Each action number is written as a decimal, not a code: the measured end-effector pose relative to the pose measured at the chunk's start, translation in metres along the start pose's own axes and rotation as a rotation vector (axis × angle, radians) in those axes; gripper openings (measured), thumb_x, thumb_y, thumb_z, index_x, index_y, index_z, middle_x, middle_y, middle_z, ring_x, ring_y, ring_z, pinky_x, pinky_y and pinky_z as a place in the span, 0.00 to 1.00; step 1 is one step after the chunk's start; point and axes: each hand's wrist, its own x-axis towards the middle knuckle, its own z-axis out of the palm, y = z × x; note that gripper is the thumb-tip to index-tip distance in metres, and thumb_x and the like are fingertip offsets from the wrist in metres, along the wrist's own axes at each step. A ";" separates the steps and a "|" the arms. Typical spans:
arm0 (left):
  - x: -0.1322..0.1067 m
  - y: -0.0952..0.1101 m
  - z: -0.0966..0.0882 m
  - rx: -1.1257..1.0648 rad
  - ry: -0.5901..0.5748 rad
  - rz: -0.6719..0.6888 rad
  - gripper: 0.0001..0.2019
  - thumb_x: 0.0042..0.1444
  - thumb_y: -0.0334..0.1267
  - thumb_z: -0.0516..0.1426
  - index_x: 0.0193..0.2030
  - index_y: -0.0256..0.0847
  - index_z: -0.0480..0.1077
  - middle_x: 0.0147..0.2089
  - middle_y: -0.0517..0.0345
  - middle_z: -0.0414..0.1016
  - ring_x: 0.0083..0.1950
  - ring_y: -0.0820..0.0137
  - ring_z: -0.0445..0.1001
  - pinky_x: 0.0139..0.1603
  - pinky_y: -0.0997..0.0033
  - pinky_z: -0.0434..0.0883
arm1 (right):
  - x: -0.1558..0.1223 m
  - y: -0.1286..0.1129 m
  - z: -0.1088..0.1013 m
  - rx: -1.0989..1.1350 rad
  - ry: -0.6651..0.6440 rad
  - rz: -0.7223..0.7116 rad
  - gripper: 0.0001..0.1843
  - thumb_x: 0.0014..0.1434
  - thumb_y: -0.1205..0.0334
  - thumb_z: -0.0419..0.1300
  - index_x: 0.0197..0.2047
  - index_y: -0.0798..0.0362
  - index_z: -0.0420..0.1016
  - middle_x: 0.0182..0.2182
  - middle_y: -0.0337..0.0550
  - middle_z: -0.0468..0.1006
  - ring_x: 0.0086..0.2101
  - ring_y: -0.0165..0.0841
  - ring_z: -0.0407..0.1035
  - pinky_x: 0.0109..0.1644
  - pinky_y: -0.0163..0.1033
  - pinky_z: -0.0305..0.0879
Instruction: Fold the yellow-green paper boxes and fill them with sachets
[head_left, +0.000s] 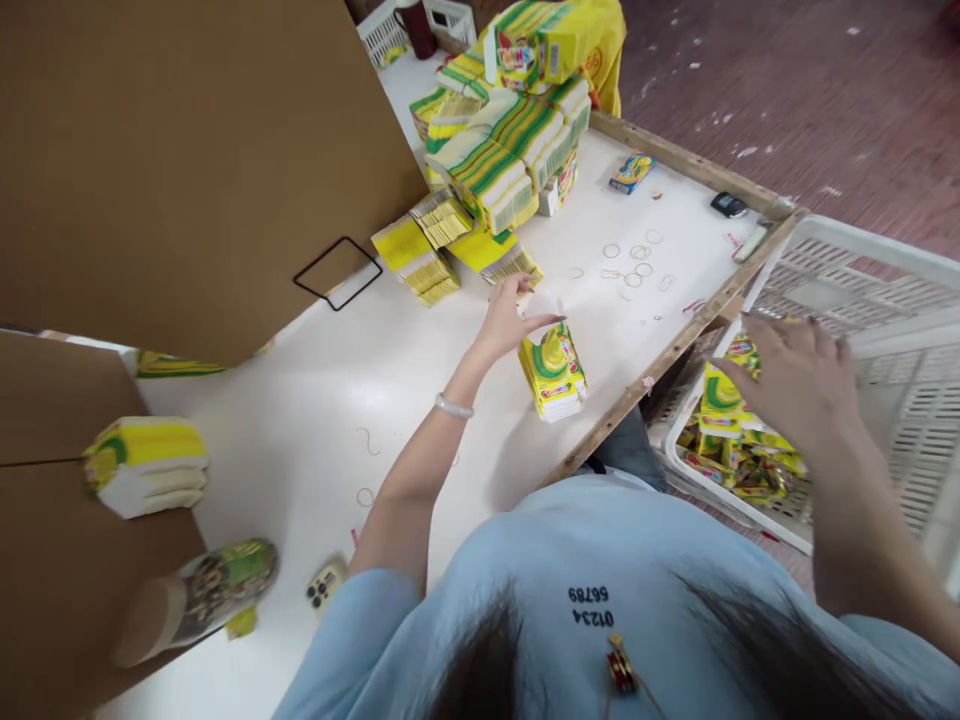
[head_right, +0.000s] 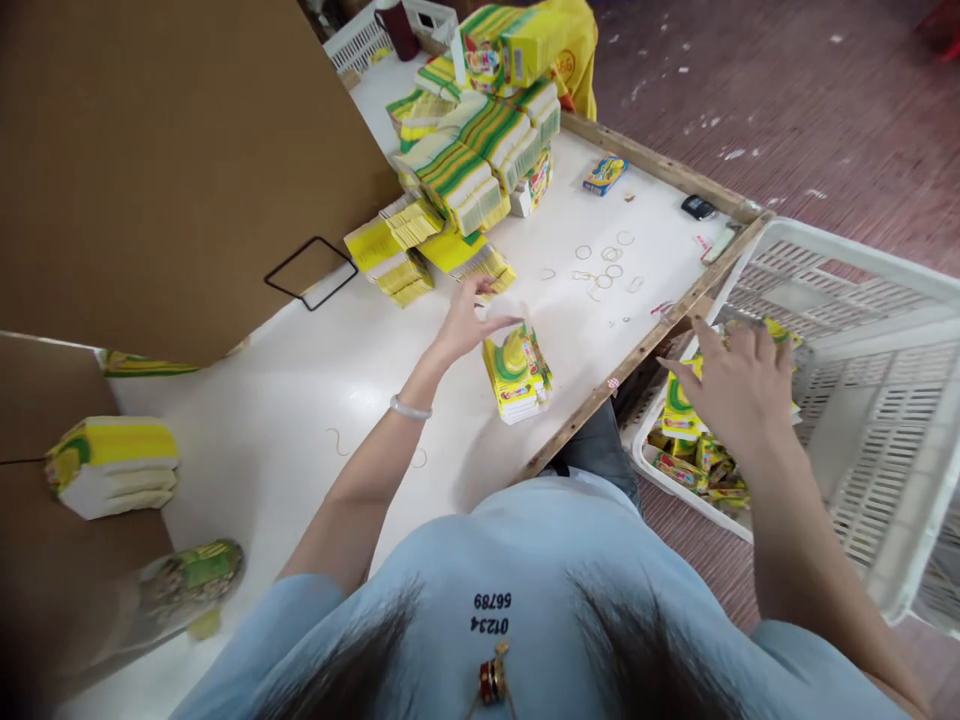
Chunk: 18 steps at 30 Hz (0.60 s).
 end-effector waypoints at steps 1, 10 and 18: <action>0.012 -0.004 0.004 0.000 -0.040 0.003 0.31 0.49 0.51 0.73 0.53 0.35 0.73 0.53 0.43 0.72 0.57 0.56 0.69 0.58 0.56 0.69 | -0.001 -0.005 0.003 -0.006 0.051 -0.023 0.31 0.67 0.43 0.60 0.63 0.57 0.75 0.53 0.72 0.78 0.57 0.64 0.71 0.61 0.71 0.63; -0.001 0.026 -0.032 0.059 0.145 0.355 0.25 0.71 0.57 0.50 0.47 0.41 0.81 0.62 0.41 0.75 0.68 0.55 0.70 0.65 0.49 0.69 | 0.020 -0.149 0.062 0.682 0.280 -0.299 0.31 0.72 0.43 0.49 0.71 0.50 0.61 0.65 0.57 0.70 0.70 0.52 0.56 0.72 0.67 0.56; -0.067 0.078 -0.055 -0.257 0.278 0.152 0.23 0.69 0.57 0.53 0.55 0.42 0.78 0.45 0.52 0.83 0.39 0.70 0.79 0.40 0.72 0.75 | 0.018 -0.196 0.053 0.945 0.254 -0.319 0.22 0.71 0.41 0.52 0.53 0.49 0.73 0.40 0.51 0.81 0.38 0.40 0.78 0.44 0.44 0.77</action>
